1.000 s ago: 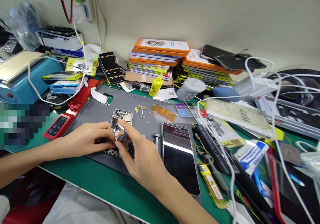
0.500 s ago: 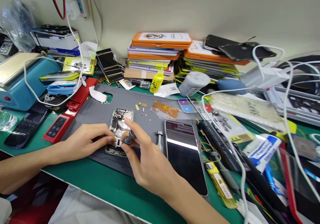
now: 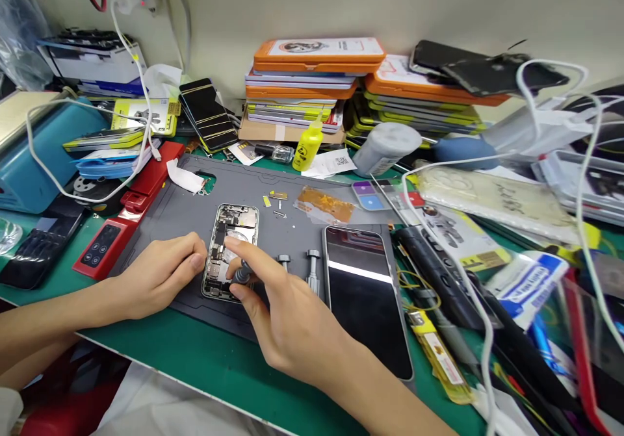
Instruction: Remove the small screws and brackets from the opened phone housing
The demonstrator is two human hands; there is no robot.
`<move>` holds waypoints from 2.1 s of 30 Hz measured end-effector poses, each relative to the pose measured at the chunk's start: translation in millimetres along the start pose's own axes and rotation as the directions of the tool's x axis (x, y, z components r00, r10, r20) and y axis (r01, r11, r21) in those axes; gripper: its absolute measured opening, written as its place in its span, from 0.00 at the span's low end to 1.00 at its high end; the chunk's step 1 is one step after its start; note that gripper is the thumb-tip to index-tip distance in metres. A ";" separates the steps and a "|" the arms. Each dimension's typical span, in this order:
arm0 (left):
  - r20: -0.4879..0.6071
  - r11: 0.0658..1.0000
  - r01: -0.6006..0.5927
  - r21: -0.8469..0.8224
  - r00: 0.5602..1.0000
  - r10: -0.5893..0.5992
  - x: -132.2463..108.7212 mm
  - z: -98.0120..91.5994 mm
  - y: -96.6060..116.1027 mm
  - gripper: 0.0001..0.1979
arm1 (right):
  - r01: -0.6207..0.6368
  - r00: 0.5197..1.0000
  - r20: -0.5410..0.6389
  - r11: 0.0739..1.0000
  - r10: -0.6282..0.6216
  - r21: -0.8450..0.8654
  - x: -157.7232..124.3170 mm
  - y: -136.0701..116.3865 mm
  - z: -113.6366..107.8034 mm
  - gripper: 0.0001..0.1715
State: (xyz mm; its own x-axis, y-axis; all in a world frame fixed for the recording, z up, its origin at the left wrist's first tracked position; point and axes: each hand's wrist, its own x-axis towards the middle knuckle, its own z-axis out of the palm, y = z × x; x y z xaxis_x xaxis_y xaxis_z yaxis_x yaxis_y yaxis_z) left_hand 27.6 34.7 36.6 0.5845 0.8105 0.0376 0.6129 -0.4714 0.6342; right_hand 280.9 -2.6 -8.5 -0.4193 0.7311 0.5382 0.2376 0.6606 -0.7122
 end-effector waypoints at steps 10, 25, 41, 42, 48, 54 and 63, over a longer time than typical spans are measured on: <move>-0.019 0.997 -0.038 -0.062 0.999 0.037 -2.0 3.1 -5.9 0.11 | 0.183 0.983 0.034 0.965 -0.180 -0.186 12.3 -7.2 -4.2 0.29; -0.013 0.974 -0.187 -0.131 0.982 0.187 0.8 11.3 -10.0 0.09 | 0.063 0.997 -0.024 0.976 -0.070 -0.208 10.7 -10.5 -2.8 0.37; -0.035 0.946 -0.289 0.147 0.954 0.297 2.2 20.7 -4.6 0.15 | -0.119 0.970 -0.220 0.992 0.105 -0.051 8.6 -11.0 -0.6 0.31; -0.049 0.931 -0.316 0.181 0.943 0.330 2.0 22.6 -4.7 0.16 | -0.114 0.972 -0.213 0.990 0.095 -0.078 7.7 -9.8 -1.1 0.32; -0.072 0.846 -0.405 0.346 0.888 0.455 0.0 27.9 -5.6 0.21 | -0.092 0.985 -0.160 0.986 0.069 -0.141 3.6 -5.1 -1.7 0.36; -0.096 0.808 -0.428 0.406 0.859 0.503 -1.0 27.9 -4.6 0.22 | -0.090 0.984 -0.167 0.986 0.067 -0.138 3.7 -4.8 -2.0 0.37; -0.098 0.788 -0.432 0.438 0.849 0.519 -4.4 30.3 -2.3 0.18 | -0.046 0.984 -0.175 0.958 -0.005 -0.283 5.4 -7.3 -2.0 0.31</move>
State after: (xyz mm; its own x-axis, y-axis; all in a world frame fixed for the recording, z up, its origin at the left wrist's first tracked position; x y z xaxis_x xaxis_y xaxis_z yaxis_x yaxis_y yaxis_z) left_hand 39.8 21.6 11.5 0.7624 0.4774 0.4368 0.4639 -0.8739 0.1454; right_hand 278.6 -3.1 0.5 -0.2603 0.7466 0.6122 0.4951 0.6475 -0.5792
